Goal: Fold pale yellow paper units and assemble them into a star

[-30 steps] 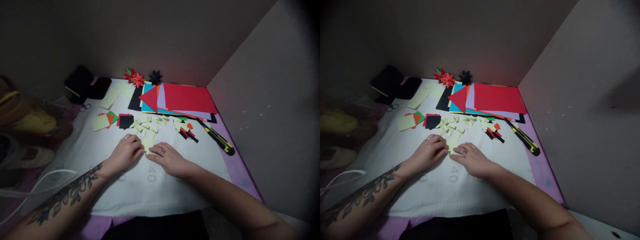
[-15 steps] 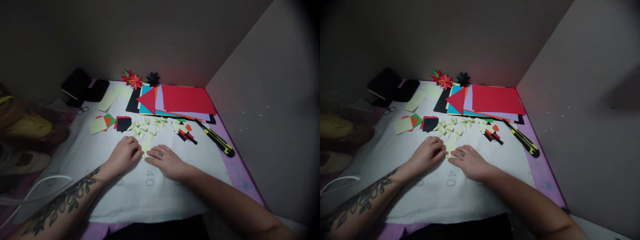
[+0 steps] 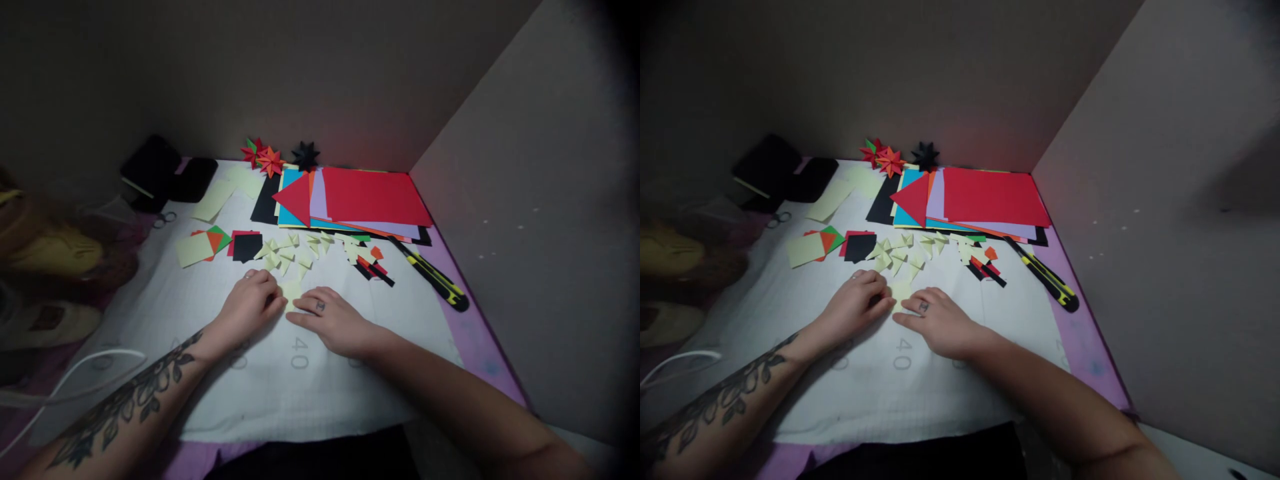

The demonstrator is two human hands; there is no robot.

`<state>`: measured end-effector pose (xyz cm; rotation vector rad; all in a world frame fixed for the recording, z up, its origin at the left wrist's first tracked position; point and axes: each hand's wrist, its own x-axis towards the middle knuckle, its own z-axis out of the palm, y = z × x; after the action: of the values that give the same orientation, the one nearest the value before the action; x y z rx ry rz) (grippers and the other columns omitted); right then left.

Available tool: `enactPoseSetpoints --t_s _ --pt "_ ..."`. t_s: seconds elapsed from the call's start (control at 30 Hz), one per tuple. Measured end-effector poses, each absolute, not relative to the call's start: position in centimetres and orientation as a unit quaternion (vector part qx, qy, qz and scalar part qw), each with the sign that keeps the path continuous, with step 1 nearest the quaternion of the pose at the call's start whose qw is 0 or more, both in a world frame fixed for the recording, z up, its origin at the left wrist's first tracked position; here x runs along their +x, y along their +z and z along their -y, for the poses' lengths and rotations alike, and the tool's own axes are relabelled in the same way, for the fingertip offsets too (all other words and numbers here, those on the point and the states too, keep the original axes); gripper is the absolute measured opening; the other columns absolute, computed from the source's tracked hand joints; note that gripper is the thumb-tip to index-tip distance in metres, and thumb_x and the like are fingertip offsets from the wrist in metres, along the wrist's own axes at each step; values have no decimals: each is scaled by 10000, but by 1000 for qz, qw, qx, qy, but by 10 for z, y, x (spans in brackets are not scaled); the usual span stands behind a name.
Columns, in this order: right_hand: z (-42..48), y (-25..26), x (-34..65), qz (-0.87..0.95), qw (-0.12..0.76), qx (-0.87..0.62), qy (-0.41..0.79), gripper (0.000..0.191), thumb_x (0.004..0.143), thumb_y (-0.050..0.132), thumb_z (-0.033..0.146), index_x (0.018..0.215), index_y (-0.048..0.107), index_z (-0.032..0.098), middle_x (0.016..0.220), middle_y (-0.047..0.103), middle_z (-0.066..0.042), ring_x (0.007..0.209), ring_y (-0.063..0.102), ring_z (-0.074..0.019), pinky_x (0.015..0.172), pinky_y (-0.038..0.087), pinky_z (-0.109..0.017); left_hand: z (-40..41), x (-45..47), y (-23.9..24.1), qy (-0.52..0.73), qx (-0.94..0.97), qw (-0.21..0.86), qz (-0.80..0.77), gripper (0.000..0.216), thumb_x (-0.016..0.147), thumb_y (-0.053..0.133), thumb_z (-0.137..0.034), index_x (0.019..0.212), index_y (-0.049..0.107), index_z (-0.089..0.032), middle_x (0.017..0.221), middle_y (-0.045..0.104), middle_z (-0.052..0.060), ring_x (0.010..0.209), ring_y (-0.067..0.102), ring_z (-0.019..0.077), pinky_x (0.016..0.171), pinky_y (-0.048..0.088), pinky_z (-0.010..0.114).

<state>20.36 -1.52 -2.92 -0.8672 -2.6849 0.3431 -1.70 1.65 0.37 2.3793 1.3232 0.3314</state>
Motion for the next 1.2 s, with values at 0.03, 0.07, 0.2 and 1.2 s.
enactPoseSetpoints --t_s 0.03,0.07,0.2,1.2 --pt "15 -30 204 934 152 -301 117 361 924 456 128 1224 608 258 1231 621 -52 1127 470 -245 969 393 -436 -17 -17 4 117 850 198 -474 203 866 521 -280 721 618 -178 776 578 52 776 509 201 769 424 362" --pt "15 -30 204 935 153 -299 116 361 923 457 127 1225 609 256 1231 620 -53 1125 469 -244 967 394 -435 -17 -16 4 117 850 197 -475 204 864 520 -277 715 617 -177 772 578 53 774 510 201 766 425 360" --pt "15 -28 204 935 150 -301 117 364 926 451 125 1229 605 256 1236 616 -49 1135 466 -242 981 388 -435 -17 -15 4 114 848 195 -480 188 851 527 -258 709 616 -174 772 584 57 778 518 205 767 426 361" --pt "18 -23 202 933 138 -306 129 439 841 511 107 1257 560 239 1252 592 -70 1147 460 -261 995 381 -453 -13 -14 0 137 847 171 -484 166 841 542 -244 707 616 -181 761 581 51 771 522 205 745 438 354"
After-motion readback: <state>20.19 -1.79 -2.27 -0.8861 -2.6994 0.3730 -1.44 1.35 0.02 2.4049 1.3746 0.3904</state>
